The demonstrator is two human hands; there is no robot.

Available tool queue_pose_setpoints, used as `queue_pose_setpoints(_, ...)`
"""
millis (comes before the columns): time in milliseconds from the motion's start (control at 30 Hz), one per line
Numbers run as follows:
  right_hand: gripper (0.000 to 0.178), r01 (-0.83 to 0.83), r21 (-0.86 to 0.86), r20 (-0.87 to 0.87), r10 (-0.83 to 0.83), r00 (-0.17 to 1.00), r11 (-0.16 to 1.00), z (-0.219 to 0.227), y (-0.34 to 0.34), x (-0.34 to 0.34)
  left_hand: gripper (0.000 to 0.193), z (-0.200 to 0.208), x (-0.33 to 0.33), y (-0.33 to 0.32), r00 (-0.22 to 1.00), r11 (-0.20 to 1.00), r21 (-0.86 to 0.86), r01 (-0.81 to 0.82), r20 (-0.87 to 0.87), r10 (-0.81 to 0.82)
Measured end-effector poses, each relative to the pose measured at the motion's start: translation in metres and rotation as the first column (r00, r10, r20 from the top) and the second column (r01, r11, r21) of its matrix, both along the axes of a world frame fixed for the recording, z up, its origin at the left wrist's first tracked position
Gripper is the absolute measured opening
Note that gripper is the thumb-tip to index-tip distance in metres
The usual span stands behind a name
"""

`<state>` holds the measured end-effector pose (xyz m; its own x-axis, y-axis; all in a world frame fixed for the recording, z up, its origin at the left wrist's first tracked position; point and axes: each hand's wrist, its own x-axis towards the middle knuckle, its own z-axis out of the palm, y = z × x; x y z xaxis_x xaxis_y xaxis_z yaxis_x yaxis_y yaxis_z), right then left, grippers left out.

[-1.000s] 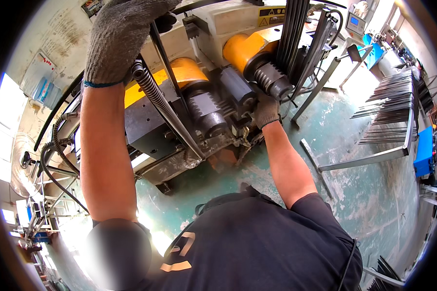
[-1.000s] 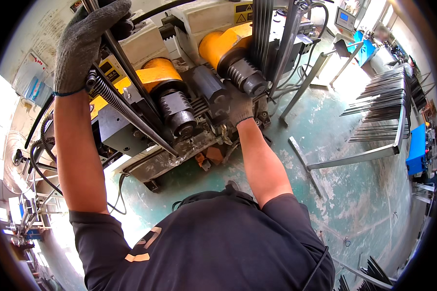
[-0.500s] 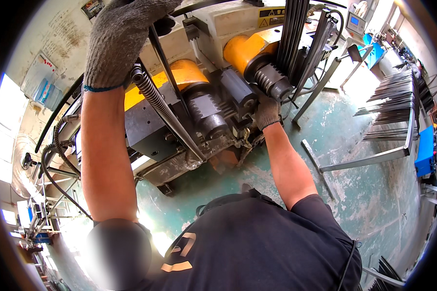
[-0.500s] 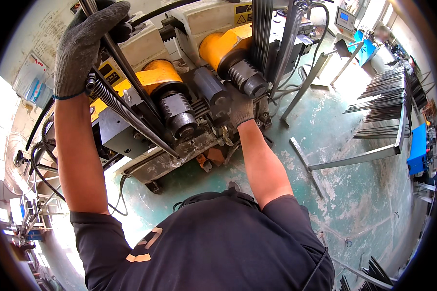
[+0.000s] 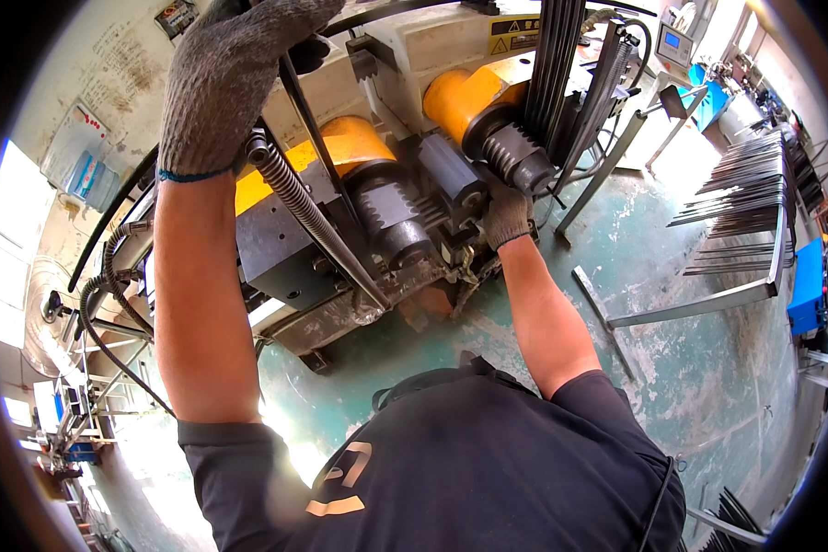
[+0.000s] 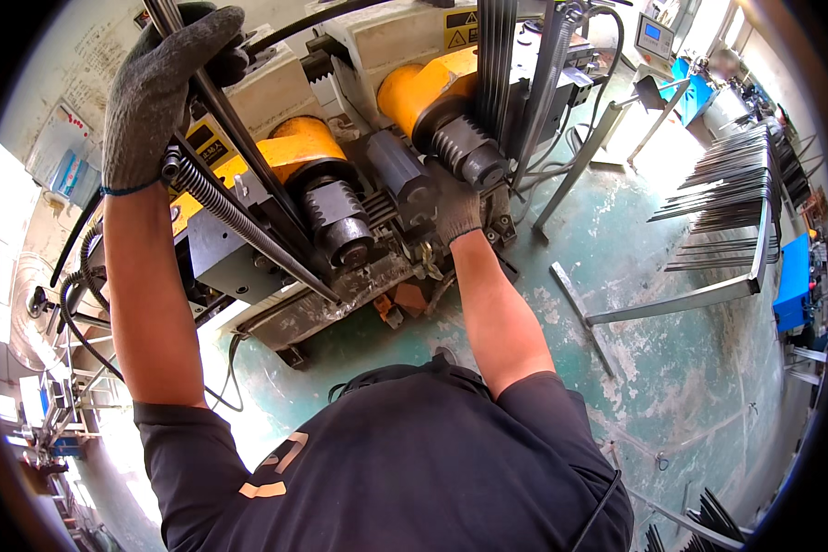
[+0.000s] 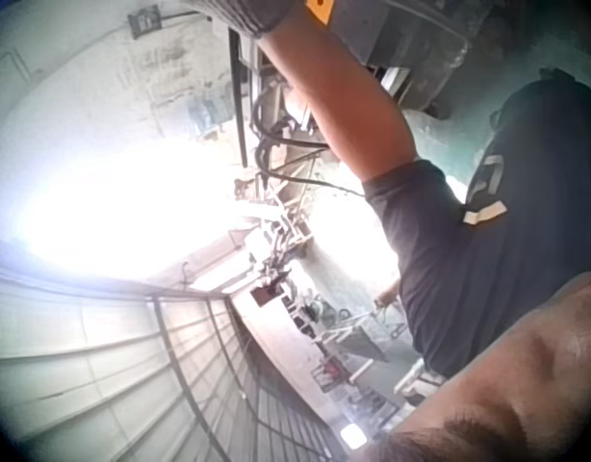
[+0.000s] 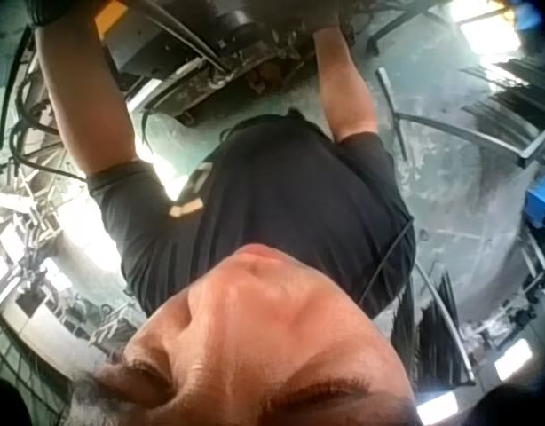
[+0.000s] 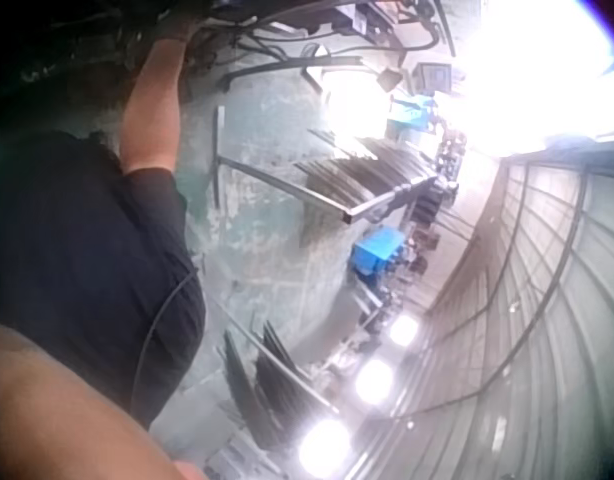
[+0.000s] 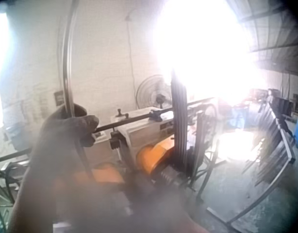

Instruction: The person repeatedly picks up straight metal rods from a rack, feeds them into a bending machine, and removes the bent rods to place them on a nearby rack. The task involves consistent handling of multiple rods in a repetitive cycle.

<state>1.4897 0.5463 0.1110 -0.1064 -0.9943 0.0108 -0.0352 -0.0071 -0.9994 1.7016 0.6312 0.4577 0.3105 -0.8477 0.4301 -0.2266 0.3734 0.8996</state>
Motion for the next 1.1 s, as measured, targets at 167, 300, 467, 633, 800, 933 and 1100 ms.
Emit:
queue_pose_setpoints(167,0.050,0.015,0.153,0.173,-0.042,0.984,0.988,0.007,-0.003,0.004,0.043,-0.018,0.079,-0.039,0.923,0.959,-0.079,0.273,0.302,-0.238)
queue_pose_setpoints(300,0.030,0.070,0.275,0.542,-0.215,0.813,0.959,0.044,0.009,0.020,0.044,-0.024,0.097,-0.044,0.879,0.971,-0.128,0.203,0.461,-0.123)
queue_pose_setpoints(467,0.024,0.039,0.181,0.595,-0.141,0.791,0.983,-0.019,-0.005,0.009,0.048,-0.020,0.095,-0.029,0.939,0.976,0.043,0.215,0.267,-0.219)
queue_pose_setpoints(633,0.022,0.094,0.072,0.618,-0.118,0.777,0.993,-0.050,-0.018,0.010,0.049,-0.013,0.125,-0.024,0.820,0.954,0.009,0.298,0.509,-0.261)
queue_pose_setpoints(800,0.025,0.032,0.160,0.607,-0.124,0.785,0.987,-0.053,-0.019,0.006,0.043,-0.006,0.144,-0.029,0.135,0.825,-0.296,0.481,0.955,0.264)
queue_pose_setpoints(933,0.021,0.018,0.218,0.583,-0.145,0.799,0.976,-0.040,-0.013,0.008,0.049,-0.010,0.125,-0.017,0.699,0.945,-0.074,0.319,0.692,-0.181)
queue_pose_setpoints(1100,0.017,-0.018,0.318,0.545,-0.167,0.822,0.948,-0.006,0.002,0.008,0.054,-0.014,0.120,-0.015,0.845,0.947,0.045,0.318,0.439,-0.304)
